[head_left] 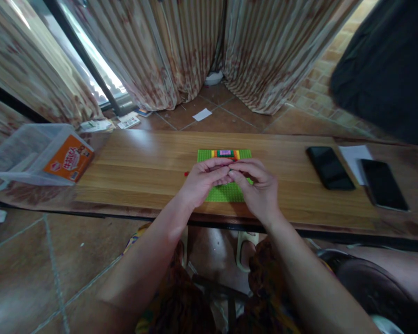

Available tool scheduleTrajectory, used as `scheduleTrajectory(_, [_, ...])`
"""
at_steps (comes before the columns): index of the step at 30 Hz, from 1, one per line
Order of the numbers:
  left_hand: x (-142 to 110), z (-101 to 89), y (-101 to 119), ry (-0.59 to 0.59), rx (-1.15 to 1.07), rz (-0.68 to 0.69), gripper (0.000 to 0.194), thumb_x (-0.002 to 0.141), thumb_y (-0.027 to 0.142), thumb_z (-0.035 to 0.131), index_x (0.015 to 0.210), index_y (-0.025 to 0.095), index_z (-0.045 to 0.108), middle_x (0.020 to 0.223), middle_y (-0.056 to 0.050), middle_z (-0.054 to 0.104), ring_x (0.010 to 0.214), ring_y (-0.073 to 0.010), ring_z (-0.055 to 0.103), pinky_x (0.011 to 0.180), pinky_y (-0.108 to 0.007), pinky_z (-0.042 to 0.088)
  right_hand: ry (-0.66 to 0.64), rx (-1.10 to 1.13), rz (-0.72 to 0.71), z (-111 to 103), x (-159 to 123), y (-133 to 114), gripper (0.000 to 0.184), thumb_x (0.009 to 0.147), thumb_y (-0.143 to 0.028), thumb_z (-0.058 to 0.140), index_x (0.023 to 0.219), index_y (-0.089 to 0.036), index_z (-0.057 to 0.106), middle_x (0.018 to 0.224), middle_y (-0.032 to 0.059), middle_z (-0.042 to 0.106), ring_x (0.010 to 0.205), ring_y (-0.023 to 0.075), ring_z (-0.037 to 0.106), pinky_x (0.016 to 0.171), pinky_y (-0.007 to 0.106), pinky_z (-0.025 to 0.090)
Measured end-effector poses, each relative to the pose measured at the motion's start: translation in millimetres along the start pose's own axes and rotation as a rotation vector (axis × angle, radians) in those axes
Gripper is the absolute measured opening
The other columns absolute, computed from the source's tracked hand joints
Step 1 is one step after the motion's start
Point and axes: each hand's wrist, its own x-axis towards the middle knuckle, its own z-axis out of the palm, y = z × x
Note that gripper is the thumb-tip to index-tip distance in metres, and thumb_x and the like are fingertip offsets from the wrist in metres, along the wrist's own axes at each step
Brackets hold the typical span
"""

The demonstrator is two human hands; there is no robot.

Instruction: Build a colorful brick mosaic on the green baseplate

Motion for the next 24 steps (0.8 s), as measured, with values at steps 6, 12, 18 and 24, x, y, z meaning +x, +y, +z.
scheduleTrajectory(6, [1.8, 4.3, -1.1, 0.005, 0.009, -0.017, 0.025, 0.077, 0.027, 0.080, 0.100, 0.017, 0.075, 0.087, -0.001, 0.075, 0.072, -0.0088, 0.067, 0.075, -0.024, 0.053, -0.018, -0.025, 0.033, -4.4, 0.2, -0.8, 0.009, 0.086, -0.032, 0.072, 0.092, -0.030, 0.079, 0.099, 0.0020, 0.070, 0.094, 0.0194, 0.066, 0.082, 0.035, 0.054])
scheduleTrajectory(12, [2.9, 3.9, -1.1, -0.008, 0.040, 0.006, 0.027, 0.081, 0.032, 0.077, 0.102, 0.016, 0.073, 0.084, -0.002, 0.075, 0.071, -0.0099, 0.068, 0.072, -0.024, 0.051, 0.043, -0.039, 0.029, -8.5, 2.5, 1.0, 0.008, 0.085, -0.035, 0.072, 0.088, -0.029, 0.078, 0.096, 0.0022, 0.072, 0.094, 0.0202, 0.067, 0.081, 0.035, 0.054])
scheduleTrajectory(18, [4.4, -12.2, 13.5, 0.166, 0.115, 0.103, 0.031, 0.074, 0.034, 0.080, 0.098, 0.015, 0.073, 0.081, -0.003, 0.076, 0.065, -0.0097, 0.065, 0.068, -0.024, 0.051, 0.322, 0.023, 0.265, -32.9, 13.1, 20.2, 0.017, 0.073, -0.038, 0.077, 0.079, -0.023, 0.076, 0.078, 0.0020, 0.073, 0.072, 0.0174, 0.065, 0.071, 0.033, 0.054])
scheduleTrajectory(24, [6.0, -27.0, 19.4, 0.401, 0.256, 0.168, 0.024, 0.072, 0.030, 0.077, 0.090, 0.015, 0.071, 0.074, -0.002, 0.073, 0.063, -0.0098, 0.062, 0.067, -0.023, 0.049, 0.275, 0.050, 0.462, -38.0, 10.8, 37.4, 0.020, 0.061, -0.036, 0.080, 0.075, -0.021, 0.078, 0.074, 0.0029, 0.076, 0.066, 0.0165, 0.064, 0.063, 0.030, 0.051])
